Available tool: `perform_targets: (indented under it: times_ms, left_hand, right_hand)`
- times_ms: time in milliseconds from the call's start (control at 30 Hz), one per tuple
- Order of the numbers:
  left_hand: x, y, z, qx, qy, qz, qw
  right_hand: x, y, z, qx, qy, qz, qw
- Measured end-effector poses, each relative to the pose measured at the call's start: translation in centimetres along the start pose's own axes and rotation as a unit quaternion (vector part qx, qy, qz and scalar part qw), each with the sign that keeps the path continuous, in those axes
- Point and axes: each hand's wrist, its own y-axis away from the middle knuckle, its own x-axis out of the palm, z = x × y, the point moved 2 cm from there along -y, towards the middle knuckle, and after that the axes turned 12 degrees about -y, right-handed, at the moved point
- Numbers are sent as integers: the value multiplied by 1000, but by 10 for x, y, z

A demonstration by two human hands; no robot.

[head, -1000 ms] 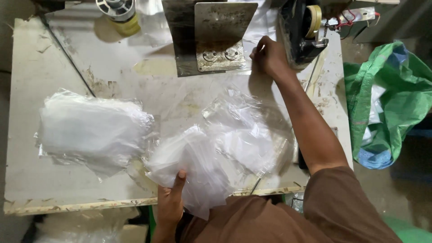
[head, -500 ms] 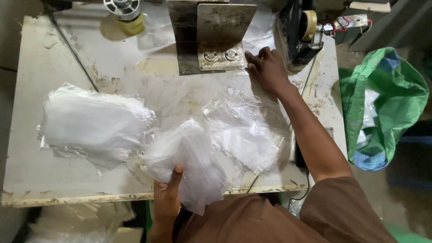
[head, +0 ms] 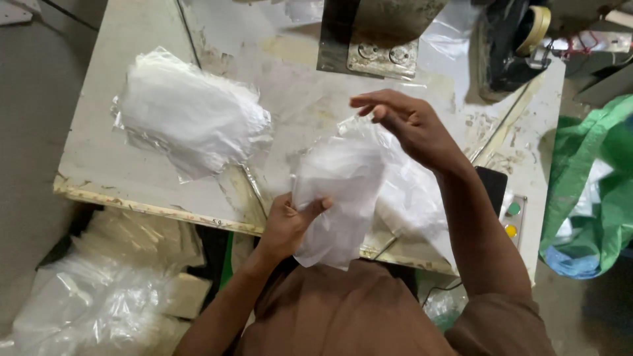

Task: Folding and stacking small plastic bags on a workbench in a factory.

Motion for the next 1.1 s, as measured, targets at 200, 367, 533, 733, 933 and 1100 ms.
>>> perform_targets:
  times_ms: [200, 367, 533, 733, 933, 1100]
  left_hand:
    - [-9, 5, 1, 76, -3, 168, 983]
    - [-37, 4, -19, 61, -63, 219, 972]
    - [-34, -7, -7, 68, -58, 219, 972]
    - [-37, -41, 18, 39, -24, 174, 984]
    - [-23, -63, 2, 24, 7, 111, 994]
    - [6, -44, -44, -67, 25, 182, 981]
  right_hand:
    - [35, 2, 10, 25, -73, 244, 967]
    - [-5, 11, -11, 20, 38, 154, 987]
    - [-41, 47, -2, -25, 23, -24, 999]
    - [-132, 292, 5, -2, 77, -362, 929]
    - [-117, 487, -77, 471, 577, -371, 555]
    - [-80, 367, -12, 188, 420, -576, 675]
